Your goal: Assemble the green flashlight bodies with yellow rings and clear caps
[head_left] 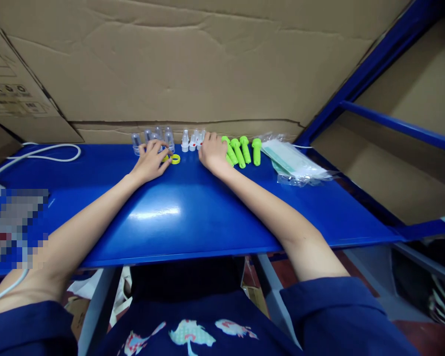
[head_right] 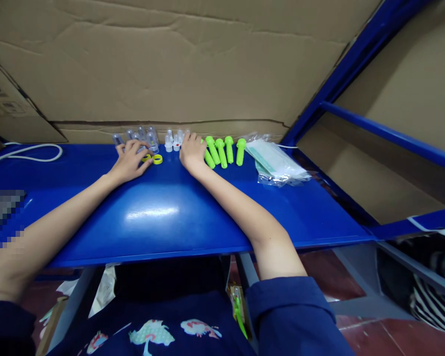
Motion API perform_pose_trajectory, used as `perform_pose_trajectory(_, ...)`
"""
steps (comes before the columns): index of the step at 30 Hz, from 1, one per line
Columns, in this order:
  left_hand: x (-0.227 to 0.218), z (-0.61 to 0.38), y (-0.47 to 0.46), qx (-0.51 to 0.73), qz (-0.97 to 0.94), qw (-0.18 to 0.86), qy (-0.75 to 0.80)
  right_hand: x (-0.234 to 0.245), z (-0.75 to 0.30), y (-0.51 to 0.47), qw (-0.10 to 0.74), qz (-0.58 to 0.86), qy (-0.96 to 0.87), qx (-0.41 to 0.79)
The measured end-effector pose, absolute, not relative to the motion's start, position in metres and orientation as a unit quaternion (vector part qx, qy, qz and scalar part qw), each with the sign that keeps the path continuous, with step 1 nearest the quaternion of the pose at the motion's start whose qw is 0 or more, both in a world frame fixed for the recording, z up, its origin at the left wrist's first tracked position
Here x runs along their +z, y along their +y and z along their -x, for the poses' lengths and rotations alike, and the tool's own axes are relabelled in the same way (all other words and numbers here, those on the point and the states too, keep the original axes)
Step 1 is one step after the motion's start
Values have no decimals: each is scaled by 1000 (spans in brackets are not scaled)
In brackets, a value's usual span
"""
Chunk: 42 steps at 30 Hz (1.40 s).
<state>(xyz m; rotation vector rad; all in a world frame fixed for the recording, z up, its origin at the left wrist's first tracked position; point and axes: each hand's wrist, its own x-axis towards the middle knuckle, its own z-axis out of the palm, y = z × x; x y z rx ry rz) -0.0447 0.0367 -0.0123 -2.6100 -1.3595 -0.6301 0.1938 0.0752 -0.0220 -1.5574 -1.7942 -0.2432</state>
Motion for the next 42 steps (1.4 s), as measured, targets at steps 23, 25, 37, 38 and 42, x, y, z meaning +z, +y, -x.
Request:
perform_pose_trajectory(23, -22, 22, 42, -351, 864, 151, -326, 4, -168, 31, 102, 757, -639, -88)
perform_pose_trajectory(25, -16, 7, 46, -359, 861, 146, -329, 13, -165, 26, 97, 754, -645, -75)
perform_pose_trajectory(37, -11, -58, 97, -451, 788, -14, -420, 19, -181, 21, 144, 588, -796, 4)
perform_pose_trajectory(38, -11, -58, 97, -452, 789, -21, -416, 11, -185, 26, 185, 572, -798, 34)
perform_pose_trajectory(42, -10, -52, 93, -462, 795, -36, -392, -27, -196, 47, 393, 460, -774, 184)
